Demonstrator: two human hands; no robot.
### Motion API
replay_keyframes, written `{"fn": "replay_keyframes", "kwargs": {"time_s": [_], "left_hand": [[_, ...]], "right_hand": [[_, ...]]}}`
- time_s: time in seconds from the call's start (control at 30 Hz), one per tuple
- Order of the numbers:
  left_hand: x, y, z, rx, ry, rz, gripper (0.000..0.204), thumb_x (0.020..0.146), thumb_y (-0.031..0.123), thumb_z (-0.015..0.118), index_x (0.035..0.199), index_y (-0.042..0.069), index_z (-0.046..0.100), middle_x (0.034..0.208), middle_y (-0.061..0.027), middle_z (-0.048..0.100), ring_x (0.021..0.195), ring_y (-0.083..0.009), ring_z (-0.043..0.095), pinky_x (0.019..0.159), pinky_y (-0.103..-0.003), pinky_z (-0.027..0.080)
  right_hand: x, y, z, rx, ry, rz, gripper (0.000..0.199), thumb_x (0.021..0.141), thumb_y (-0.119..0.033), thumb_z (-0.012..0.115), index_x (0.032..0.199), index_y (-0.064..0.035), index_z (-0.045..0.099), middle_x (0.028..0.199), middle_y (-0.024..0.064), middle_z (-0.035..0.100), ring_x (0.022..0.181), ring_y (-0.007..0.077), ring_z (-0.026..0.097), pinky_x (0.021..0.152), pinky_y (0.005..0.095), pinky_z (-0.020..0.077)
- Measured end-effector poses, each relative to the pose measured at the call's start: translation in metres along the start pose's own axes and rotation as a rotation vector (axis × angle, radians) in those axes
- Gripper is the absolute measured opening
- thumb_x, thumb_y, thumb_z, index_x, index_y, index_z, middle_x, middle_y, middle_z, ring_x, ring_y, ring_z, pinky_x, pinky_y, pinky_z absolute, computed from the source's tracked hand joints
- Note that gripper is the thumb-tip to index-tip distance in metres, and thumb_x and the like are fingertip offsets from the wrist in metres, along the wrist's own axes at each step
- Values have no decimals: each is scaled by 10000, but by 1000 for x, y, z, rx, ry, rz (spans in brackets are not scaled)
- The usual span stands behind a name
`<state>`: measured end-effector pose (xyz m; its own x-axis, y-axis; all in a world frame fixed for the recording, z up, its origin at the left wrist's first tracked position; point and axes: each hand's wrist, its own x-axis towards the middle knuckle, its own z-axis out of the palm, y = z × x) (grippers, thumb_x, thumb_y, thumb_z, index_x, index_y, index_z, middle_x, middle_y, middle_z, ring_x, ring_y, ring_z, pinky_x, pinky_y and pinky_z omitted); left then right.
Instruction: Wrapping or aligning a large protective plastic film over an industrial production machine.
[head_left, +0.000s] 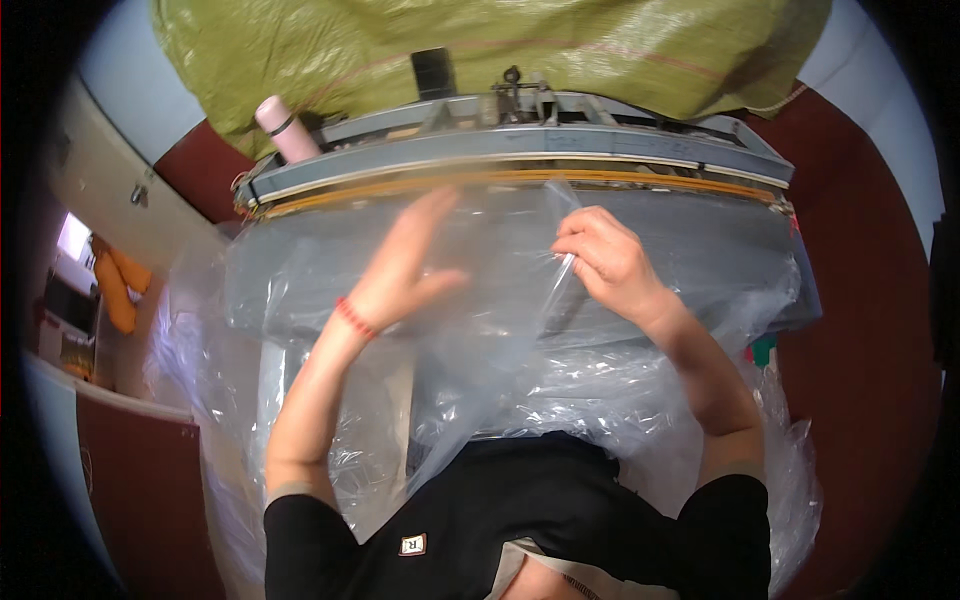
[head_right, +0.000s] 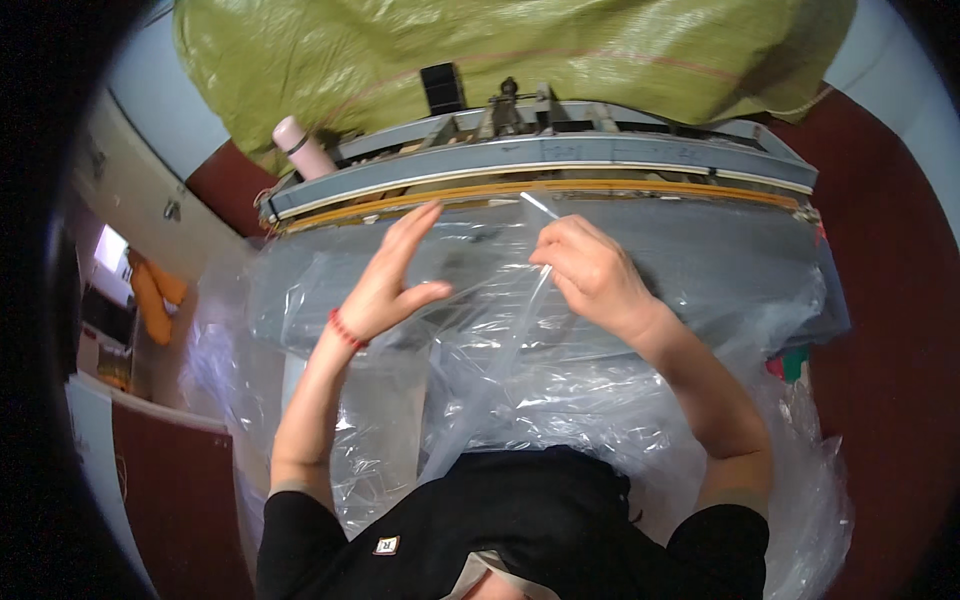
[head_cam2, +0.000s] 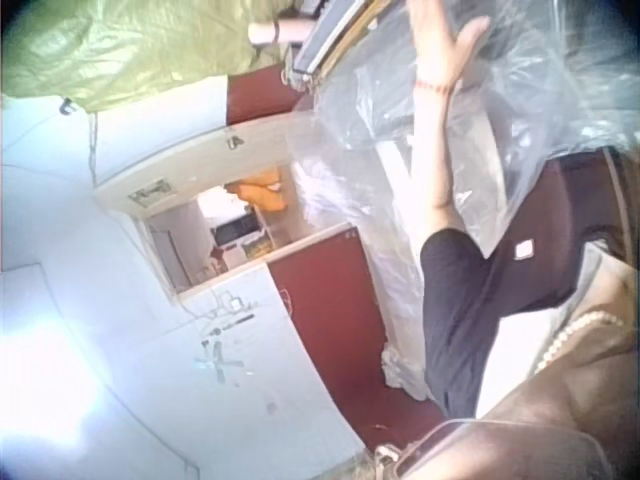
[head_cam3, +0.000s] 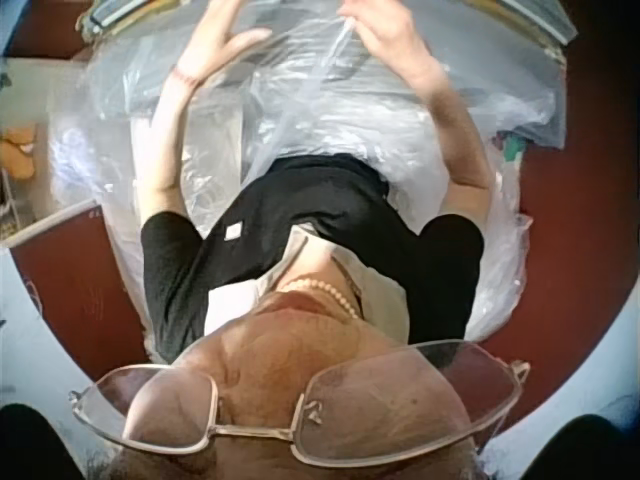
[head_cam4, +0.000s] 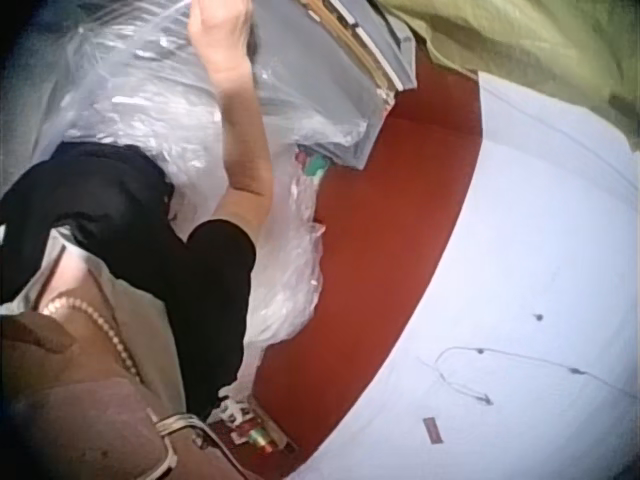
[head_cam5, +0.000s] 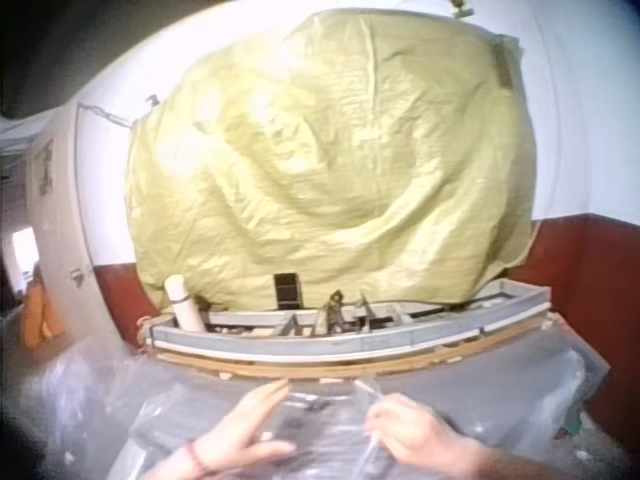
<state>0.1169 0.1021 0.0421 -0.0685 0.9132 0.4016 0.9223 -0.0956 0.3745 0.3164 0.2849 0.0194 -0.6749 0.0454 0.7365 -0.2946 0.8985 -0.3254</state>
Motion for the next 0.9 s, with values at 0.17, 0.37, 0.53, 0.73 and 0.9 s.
{"fn": "replay_keyframes", "kwargs": {"time_s": [0.17, 0.37, 0.53, 0.73, 0.9], "left_hand": [[98, 4, 84, -696, -266, -48, 640, 735, 319, 666, 1232, 29, 386, 1174, -141, 472, 1092, -214, 448, 902, -316, 360], [117, 41, 119, -1029, -190, -347, 96, 803, 166, 603, 789, 81, 560, 586, 91, 466, 460, 14, 332, 414, -151, 241], [117, 48, 118, -1069, -152, -358, 230, 805, 157, 599, 1022, 83, 583, 627, 99, 472, 509, 7, 310, 444, -157, 225], [116, 42, 122, -986, -183, -301, 314, 798, 128, 604, 1102, 72, 553, 622, 98, 443, 514, 0, 300, 452, -168, 231], [113, 40, 124, -945, -280, -299, 205, 795, 121, 607, 981, 40, 585, 619, 86, 466, 531, 8, 348, 456, -157, 257]], "right_hand": [[-26, -1, -22, -166, 71, -91, 176, 604, 64, 578, 766, -3, 562, 811, 89, 522, 809, 259, 539, 661, 331, 454], [-74, 22, -52, -230, 217, 265, 201, 704, 68, 559, 893, 3, 576, 951, 106, 513, 900, 251, 532, 710, 301, 453], [-80, 30, -48, 624, 393, 824, 357, 858, -233, 491, 1101, 30, 486, 1105, 127, 486, 1041, 220, 480, 785, 305, 439], [-63, 36, -28, 1212, 246, 1046, 353, 836, -364, 530, 883, -17, 571, 782, 46, 592, 696, 111, 563, 638, 230, 441], [-71, 45, -41, 973, 431, 1069, 107, 799, -158, 578, 762, -58, 591, 645, -18, 552, 543, 37, 474, 510, 176, 370]]}}
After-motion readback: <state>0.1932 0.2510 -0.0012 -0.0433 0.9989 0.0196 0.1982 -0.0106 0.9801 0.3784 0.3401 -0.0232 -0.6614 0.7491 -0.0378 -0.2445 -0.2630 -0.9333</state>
